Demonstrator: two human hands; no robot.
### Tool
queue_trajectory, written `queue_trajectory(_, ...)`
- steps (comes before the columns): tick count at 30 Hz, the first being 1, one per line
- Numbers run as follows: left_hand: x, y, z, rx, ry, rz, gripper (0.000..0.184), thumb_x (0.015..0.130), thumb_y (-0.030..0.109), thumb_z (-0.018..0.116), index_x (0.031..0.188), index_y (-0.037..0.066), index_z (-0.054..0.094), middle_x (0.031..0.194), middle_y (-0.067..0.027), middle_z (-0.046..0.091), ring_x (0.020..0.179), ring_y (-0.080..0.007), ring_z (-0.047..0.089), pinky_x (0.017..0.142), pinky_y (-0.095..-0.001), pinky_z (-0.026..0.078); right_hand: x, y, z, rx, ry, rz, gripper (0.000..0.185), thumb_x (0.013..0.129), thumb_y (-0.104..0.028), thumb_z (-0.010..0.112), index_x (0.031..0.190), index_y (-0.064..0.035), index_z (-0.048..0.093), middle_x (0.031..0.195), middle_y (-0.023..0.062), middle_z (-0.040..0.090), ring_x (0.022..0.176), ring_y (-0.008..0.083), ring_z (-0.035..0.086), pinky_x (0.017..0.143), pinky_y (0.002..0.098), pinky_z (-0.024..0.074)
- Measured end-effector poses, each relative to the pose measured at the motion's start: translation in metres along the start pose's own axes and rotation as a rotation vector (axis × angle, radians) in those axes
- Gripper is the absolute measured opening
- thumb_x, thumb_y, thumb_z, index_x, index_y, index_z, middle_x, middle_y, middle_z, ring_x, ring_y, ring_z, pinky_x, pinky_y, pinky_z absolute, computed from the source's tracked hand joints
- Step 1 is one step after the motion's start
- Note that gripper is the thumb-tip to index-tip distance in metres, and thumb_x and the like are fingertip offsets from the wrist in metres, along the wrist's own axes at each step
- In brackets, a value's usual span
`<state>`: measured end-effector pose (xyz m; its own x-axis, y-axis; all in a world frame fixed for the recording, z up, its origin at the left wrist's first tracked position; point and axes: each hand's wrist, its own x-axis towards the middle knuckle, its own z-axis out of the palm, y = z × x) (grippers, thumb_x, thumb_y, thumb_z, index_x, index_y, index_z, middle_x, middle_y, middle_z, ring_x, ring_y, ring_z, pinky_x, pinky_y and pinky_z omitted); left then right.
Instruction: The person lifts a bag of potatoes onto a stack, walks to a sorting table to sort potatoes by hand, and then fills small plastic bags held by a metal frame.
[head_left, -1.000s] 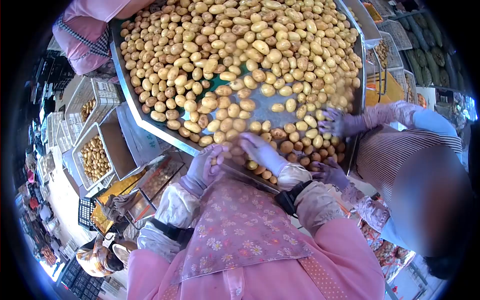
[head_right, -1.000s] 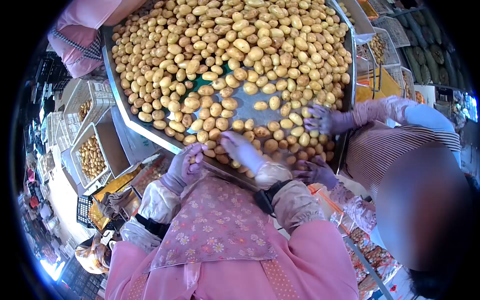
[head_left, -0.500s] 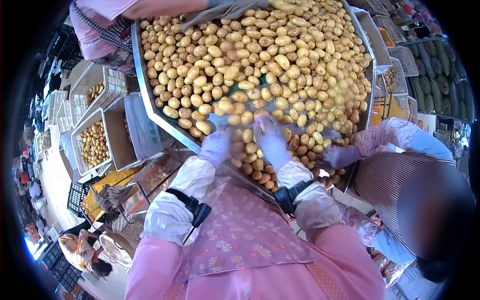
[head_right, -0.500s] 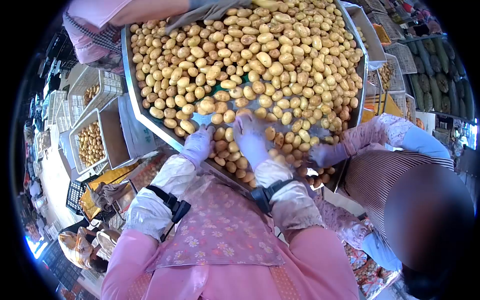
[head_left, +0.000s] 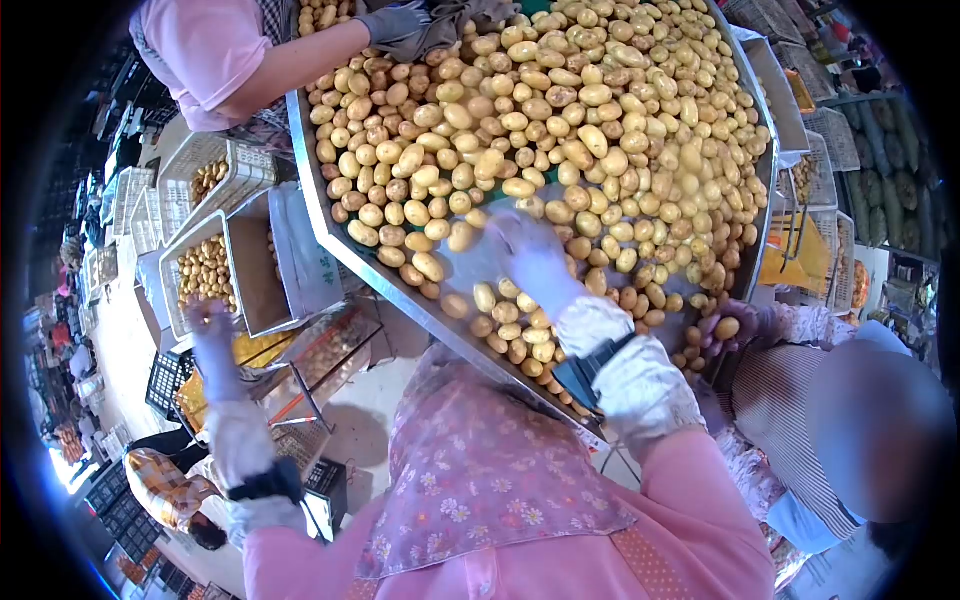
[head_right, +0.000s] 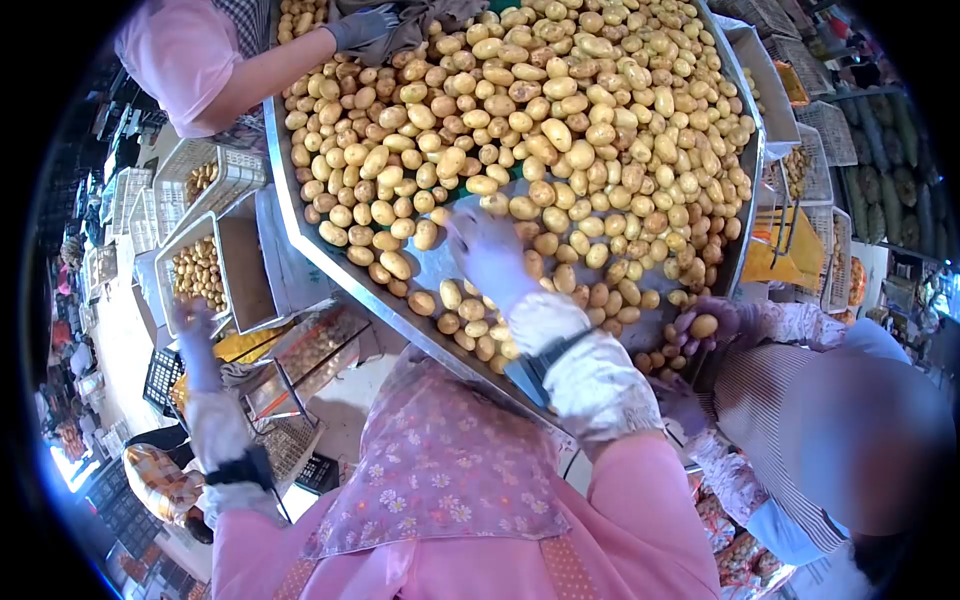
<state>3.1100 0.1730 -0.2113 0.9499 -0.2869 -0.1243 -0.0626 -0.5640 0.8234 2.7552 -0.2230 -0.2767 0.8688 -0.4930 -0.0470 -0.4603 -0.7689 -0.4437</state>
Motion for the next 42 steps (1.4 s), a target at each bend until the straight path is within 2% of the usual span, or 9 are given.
queue_trajectory(5, 0.145, -0.213, -0.102, -0.374, 0.041, 0.16, 0.066, 0.098, 0.013, 0.06, 0.155, 0.015, 0.028, 0.136, -0.0113, 0.052, 0.097, -0.0162, 0.061, 0.074, -0.0271, 0.054, 0.06, 0.004, 0.051, -0.06, -0.02, 0.035, 0.03, 0.087, -0.013, 0.062, 0.117, -0.0125, 0.063, 0.115, 0.0092, 0.064, 0.087, 0.033, 0.067, 0.081, 0.0411, 0.0536)
queue_trajectory(8, -0.024, 0.04, 0.061, -0.117, -0.172, -0.284, 0.039, 0.098, 0.01, 0.057, 0.137, 0.006, 0.054, 0.129, -0.0049, 0.059, 0.098, -0.0111, 0.06, 0.077, -0.0228, 0.052, 0.036, 0.013, 0.057, -0.074, 0.064, -0.041, 0.025, 0.088, -0.009, 0.056, 0.113, -0.0111, 0.059, 0.105, 0.0094, 0.058, 0.09, 0.0289, 0.065, 0.076, 0.0378, 0.0544)
queue_trajectory(11, -0.089, 0.049, 0.147, -0.31, -0.589, -0.149, 0.038, 0.096, 0.0, 0.052, 0.133, 0.007, 0.057, 0.12, -0.0039, 0.064, 0.1, -0.0094, 0.059, 0.08, -0.0218, 0.051, -0.031, 0.03, 0.058, -0.222, 0.109, -0.214, 0.028, 0.085, -0.013, 0.061, 0.113, -0.0085, 0.058, 0.107, 0.0112, 0.057, 0.098, 0.0287, 0.06, 0.089, 0.0411, 0.0483)
queue_trajectory(13, -0.107, 0.08, 0.199, 0.183, -0.495, 0.636, 0.038, 0.09, -0.001, 0.055, 0.125, 0.008, 0.064, 0.117, -0.0102, 0.067, 0.104, -0.024, 0.066, 0.084, -0.0319, 0.054, -0.066, 0.028, 0.039, -0.227, -0.114, -0.18, 0.032, 0.085, -0.013, 0.062, 0.117, -0.011, 0.058, 0.111, 0.0119, 0.057, 0.104, 0.028, 0.057, 0.094, 0.0421, 0.0446)
queue_trajectory(25, -0.19, 0.06, 0.363, 0.821, -0.985, 0.804, 0.035, 0.09, 0.016, 0.058, 0.125, 0.016, 0.062, 0.122, -0.0112, 0.062, 0.1, -0.0296, 0.065, 0.086, -0.0413, 0.053, -0.162, 0.058, 0.011, 0.686, 0.213, 0.667, 0.028, 0.095, -0.016, 0.059, 0.12, -0.0042, 0.058, 0.101, 0.017, 0.064, 0.092, 0.0321, 0.064, 0.082, 0.0413, 0.0511)
queue_trajectory(29, -0.218, 0.067, 0.335, -0.057, -0.965, 0.361, 0.026, 0.1, 0.021, 0.047, 0.119, 0.011, 0.062, 0.084, -0.0079, 0.062, 0.074, -0.0166, 0.061, 0.066, -0.0322, 0.052, -0.155, 0.003, -0.017, 0.585, 0.402, 0.538, 0.028, 0.098, -0.016, 0.058, 0.122, -0.0024, 0.056, 0.1, 0.0148, 0.065, 0.09, 0.0263, 0.064, 0.081, 0.0355, 0.0511)
queue_trajectory(31, -0.22, 0.102, 0.305, -0.44, -1.251, -0.443, 0.028, 0.105, 0.026, 0.045, 0.122, 0.009, 0.06, 0.08, -0.0036, 0.057, 0.058, -0.0082, 0.048, 0.051, -0.0224, 0.04, -0.162, -0.02, 0.002, 0.941, 0.217, 0.283, 0.031, 0.098, -0.015, 0.057, 0.127, -0.0042, 0.056, 0.099, 0.0141, 0.065, 0.088, 0.0262, 0.065, 0.079, 0.0334, 0.0513)
queue_trajectory(37, -0.215, 0.083, 0.251, -0.709, -1.315, -0.719, 0.036, 0.105, 0.041, 0.045, 0.111, 0.008, 0.06, 0.077, -0.0001, 0.049, 0.053, -0.0061, 0.038, 0.046, -0.0197, 0.029, -0.112, 0.077, 0.008, -0.03, 0.594, 0.151, 0.036, 0.09, -0.018, 0.064, 0.125, -0.0074, 0.059, 0.108, 0.017, 0.065, 0.098, 0.0365, 0.063, 0.088, 0.0427, 0.051)
queue_trajectory(42, -0.212, 0.056, 0.212, -0.966, -1.042, -1.065, 0.032, 0.102, 0.042, 0.051, 0.111, 0.011, 0.055, 0.079, 0.0008, 0.048, 0.056, -0.0078, 0.039, 0.05, -0.0205, 0.031, -0.11, 0.074, -0.003, 0.023, -0.065, 0.544, 0.027, 0.089, -0.019, 0.061, 0.114, -0.0066, 0.063, 0.107, 0.0175, 0.063, 0.102, 0.0372, 0.06, 0.089, 0.0484, 0.0488)
